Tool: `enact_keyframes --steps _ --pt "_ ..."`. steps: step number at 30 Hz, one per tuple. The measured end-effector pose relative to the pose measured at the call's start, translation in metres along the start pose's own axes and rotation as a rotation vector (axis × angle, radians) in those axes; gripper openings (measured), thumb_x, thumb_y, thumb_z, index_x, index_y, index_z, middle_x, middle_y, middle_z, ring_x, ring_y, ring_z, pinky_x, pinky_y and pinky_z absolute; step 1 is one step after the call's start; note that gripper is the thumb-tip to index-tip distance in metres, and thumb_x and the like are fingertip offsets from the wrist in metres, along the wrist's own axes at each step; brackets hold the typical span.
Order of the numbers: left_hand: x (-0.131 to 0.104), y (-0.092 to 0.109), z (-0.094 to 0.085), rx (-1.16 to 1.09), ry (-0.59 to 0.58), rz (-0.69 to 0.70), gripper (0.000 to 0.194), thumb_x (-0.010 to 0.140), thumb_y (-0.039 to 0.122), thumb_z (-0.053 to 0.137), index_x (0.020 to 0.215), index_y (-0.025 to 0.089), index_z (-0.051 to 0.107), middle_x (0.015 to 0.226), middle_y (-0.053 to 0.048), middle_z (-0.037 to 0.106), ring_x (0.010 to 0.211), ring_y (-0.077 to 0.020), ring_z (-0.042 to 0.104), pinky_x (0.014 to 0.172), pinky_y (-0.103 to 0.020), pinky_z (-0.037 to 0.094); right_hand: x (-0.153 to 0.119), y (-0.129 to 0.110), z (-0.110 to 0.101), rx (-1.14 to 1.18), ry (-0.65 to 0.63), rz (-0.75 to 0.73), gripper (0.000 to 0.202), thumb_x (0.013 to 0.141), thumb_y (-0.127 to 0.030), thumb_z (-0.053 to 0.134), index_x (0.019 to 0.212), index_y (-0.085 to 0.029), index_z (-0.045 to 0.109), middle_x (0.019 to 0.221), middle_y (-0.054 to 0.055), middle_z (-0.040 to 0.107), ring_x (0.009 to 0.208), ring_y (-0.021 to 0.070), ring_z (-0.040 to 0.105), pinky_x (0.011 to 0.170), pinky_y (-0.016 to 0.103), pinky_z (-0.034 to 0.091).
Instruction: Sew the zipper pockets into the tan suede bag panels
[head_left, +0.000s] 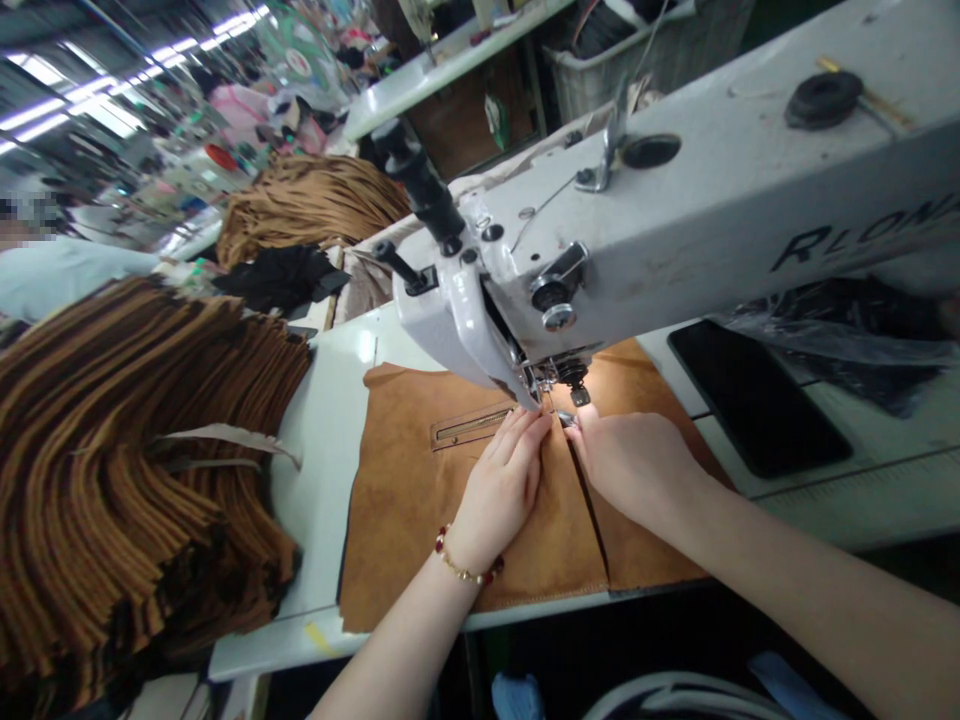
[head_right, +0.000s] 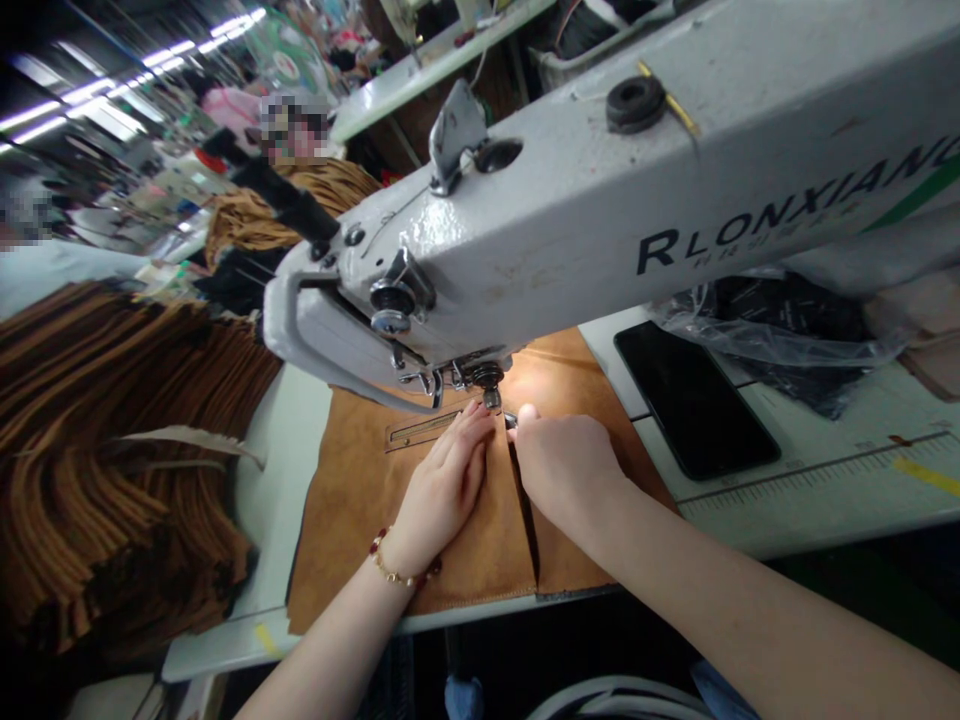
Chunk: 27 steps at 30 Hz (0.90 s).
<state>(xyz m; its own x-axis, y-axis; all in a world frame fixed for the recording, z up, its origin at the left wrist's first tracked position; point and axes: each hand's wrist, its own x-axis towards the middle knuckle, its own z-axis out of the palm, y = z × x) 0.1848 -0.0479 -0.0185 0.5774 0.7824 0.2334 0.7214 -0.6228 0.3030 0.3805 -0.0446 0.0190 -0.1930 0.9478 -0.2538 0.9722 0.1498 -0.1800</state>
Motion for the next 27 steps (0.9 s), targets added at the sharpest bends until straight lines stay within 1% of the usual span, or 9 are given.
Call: enact_keyframes --steps 3,10,13,15,18,21,23,25,27 --pt "-0.001 -0.001 -0.001 -0.03 0.008 -0.029 0.045 0.102 0.011 0.041 0.146 0.02 0.045 0.152 -0.01 0.051 0.146 -0.0205 0.043 0.122 -0.046 0.042 0.001 -0.002 -0.001 0.003 -0.004 -0.009 0.049 0.104 -0.038 0.024 0.112 -0.013 0.064 0.08 0.017 0.073 0.077 0.0277 0.074 0.066 0.034 0.051" --pt "0.003 0.0 -0.003 -0.022 0.008 0.019 0.048 0.101 0.009 0.038 0.146 0.022 0.048 0.146 -0.007 0.059 0.142 -0.0187 0.049 0.122 -0.047 0.042 0.002 -0.002 -0.002 0.0 -0.012 -0.047 0.045 0.104 -0.035 0.026 0.111 -0.011 0.064 0.085 0.019 0.074 0.078 0.0277 0.074 0.065 0.033 0.05" --pt "0.003 0.0 -0.002 -0.003 0.01 0.01 0.048 0.101 0.009 0.037 0.146 0.022 0.048 0.145 -0.007 0.059 0.142 -0.0189 0.05 0.121 -0.046 0.043 0.002 0.0 -0.003 -0.01 -0.025 -0.06 0.044 0.104 -0.036 0.027 0.11 -0.013 0.063 0.082 0.018 0.073 0.077 0.0278 0.074 0.065 0.033 0.05" --pt "0.003 0.0 0.0 0.018 0.009 0.019 0.049 0.101 0.009 0.038 0.147 0.022 0.047 0.147 -0.007 0.058 0.143 -0.0193 0.048 0.122 -0.046 0.042 -0.001 0.004 -0.002 -0.02 -0.034 -0.064 0.043 0.104 -0.039 0.028 0.109 -0.014 0.063 0.079 0.017 0.073 0.076 0.0281 0.074 0.063 0.032 0.049" --pt "0.003 0.002 0.001 0.067 -0.002 0.039 0.049 0.101 0.009 0.039 0.148 0.018 0.045 0.149 -0.008 0.056 0.146 -0.0206 0.043 0.123 -0.045 0.04 -0.014 0.016 0.001 -0.042 -0.044 -0.086 0.041 0.103 -0.04 0.028 0.103 -0.015 0.061 0.075 0.015 0.072 0.071 0.029 0.073 0.058 0.032 0.045" --pt "0.003 0.004 0.0 0.127 -0.019 0.055 0.05 0.099 0.006 0.039 0.148 0.015 0.045 0.15 -0.011 0.054 0.147 -0.0212 0.043 0.124 -0.044 0.039 -0.031 0.034 0.007 -0.062 -0.045 -0.107 0.038 0.104 -0.041 0.028 0.097 -0.019 0.058 0.072 0.012 0.071 0.067 0.0304 0.072 0.051 0.033 0.037" --pt "0.003 0.005 0.0 0.17 -0.031 0.065 0.05 0.099 0.005 0.039 0.148 0.013 0.045 0.151 -0.012 0.053 0.146 -0.022 0.044 0.123 -0.044 0.04 -0.043 0.048 0.007 -0.046 -0.057 -0.088 0.038 0.103 -0.045 0.028 0.095 -0.021 0.057 0.07 0.009 0.071 0.063 0.0296 0.07 0.049 0.032 0.032" --pt "0.004 0.006 0.0 0.207 -0.032 0.073 0.049 0.099 0.005 0.04 0.146 0.012 0.047 0.151 -0.013 0.053 0.144 -0.023 0.047 0.122 -0.043 0.041 -0.054 0.059 0.0 0.028 -0.064 -0.054 0.039 0.103 -0.048 0.029 0.094 -0.023 0.056 0.068 0.006 0.069 0.06 0.0269 0.068 0.05 0.032 0.029" --pt "0.004 0.006 0.001 0.227 -0.018 0.077 0.046 0.099 0.007 0.041 0.144 0.012 0.05 0.149 -0.012 0.055 0.142 -0.0231 0.049 0.121 -0.042 0.042 -0.064 0.067 -0.012 0.166 -0.032 -0.036 0.04 0.103 -0.052 0.029 0.093 -0.024 0.057 0.069 0.003 0.069 0.061 0.0235 0.067 0.053 0.032 0.032"
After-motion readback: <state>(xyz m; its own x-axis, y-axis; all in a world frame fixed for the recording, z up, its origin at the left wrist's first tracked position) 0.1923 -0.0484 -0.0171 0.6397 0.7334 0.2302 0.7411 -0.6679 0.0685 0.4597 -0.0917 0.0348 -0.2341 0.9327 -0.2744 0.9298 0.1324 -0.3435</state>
